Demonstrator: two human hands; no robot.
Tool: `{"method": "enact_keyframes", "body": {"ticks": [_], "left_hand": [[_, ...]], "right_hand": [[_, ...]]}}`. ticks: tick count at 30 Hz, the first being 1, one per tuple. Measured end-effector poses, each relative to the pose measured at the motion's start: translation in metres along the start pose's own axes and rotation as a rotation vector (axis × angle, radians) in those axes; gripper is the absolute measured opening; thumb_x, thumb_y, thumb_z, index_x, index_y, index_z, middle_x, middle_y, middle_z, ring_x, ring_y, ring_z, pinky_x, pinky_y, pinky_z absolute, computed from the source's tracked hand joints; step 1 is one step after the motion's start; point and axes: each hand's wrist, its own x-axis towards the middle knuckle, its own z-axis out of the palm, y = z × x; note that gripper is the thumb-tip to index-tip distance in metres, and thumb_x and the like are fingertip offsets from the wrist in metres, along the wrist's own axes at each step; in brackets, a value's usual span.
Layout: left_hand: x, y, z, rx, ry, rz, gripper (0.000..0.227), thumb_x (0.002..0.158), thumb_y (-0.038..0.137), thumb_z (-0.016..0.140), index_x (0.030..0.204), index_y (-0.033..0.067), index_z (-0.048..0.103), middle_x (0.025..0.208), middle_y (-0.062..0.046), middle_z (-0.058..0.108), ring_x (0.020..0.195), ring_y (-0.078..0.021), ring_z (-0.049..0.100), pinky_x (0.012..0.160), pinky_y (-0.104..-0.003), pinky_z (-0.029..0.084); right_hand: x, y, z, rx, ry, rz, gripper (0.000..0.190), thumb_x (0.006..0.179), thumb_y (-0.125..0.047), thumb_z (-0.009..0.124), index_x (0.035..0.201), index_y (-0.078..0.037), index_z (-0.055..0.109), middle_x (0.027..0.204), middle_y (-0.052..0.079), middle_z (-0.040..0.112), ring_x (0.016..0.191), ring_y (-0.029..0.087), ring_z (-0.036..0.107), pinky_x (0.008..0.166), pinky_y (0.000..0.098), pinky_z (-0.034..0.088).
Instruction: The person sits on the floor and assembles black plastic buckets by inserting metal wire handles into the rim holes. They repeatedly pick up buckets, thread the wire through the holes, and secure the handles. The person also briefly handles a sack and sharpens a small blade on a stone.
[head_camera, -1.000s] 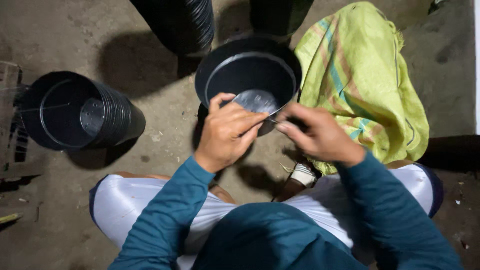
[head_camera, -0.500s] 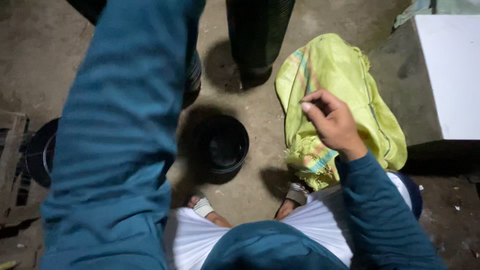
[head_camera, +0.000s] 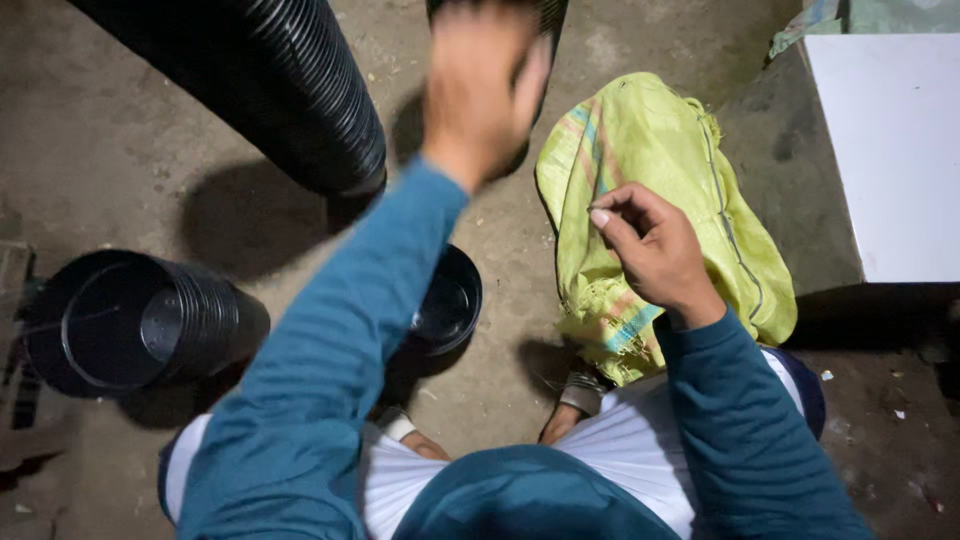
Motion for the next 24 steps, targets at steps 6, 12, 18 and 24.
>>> {"method": "enact_keyframes", "body": {"ticks": [6, 12, 18, 24], "left_hand": [[-0.256, 0.035, 0.041, -0.020, -1.105, -0.559, 0.064, 0.078, 0.063, 0.075, 0.093, 0.0007, 0.077, 0.096, -0.023, 0.074, 0.090, -0.0374, 0.073, 0.078, -0.046, 0.058], [-0.354, 0.038, 0.063, -0.119, -0.822, -0.602, 0.029, 0.091, 0.040, 0.068, 0.095, 0.0140, 0.080, 0.089, -0.020, 0.075, 0.085, -0.0398, 0.072, 0.077, -0.053, 0.056], [-0.372, 0.035, 0.058, -0.241, -0.774, -0.681, 0.028, 0.089, 0.036, 0.068, 0.088, 0.0111, 0.080, 0.088, -0.018, 0.075, 0.085, -0.0405, 0.071, 0.078, -0.052, 0.055], [-0.378, 0.030, 0.057, -0.334, -0.672, -0.790, 0.025, 0.088, 0.032, 0.068, 0.090, 0.0117, 0.081, 0.088, -0.019, 0.074, 0.084, -0.0411, 0.070, 0.079, -0.052, 0.055]], "right_hand": [[-0.004, -0.002, 0.006, -0.101, -0.005, -0.040, 0.013, 0.101, -0.014, 0.068, 0.106, -0.002, 0.065, 0.077, -0.006, 0.058, 0.069, 0.002, 0.051, 0.061, 0.0217, 0.040], [-0.002, 0.004, 0.021, -0.125, -0.064, -0.043, 0.013, 0.102, -0.014, 0.068, 0.107, -0.002, 0.065, 0.079, -0.006, 0.058, 0.070, 0.003, 0.050, 0.063, 0.0218, 0.041], [-0.001, 0.011, 0.030, -0.147, -0.097, -0.038, 0.013, 0.103, -0.014, 0.069, 0.107, -0.002, 0.065, 0.081, -0.006, 0.059, 0.073, 0.002, 0.051, 0.064, 0.0215, 0.041], [0.000, 0.021, 0.034, -0.067, -0.158, 0.021, 0.013, 0.104, -0.014, 0.068, 0.107, -0.002, 0.065, 0.078, -0.007, 0.056, 0.069, 0.002, 0.048, 0.061, 0.0220, 0.038]]}}
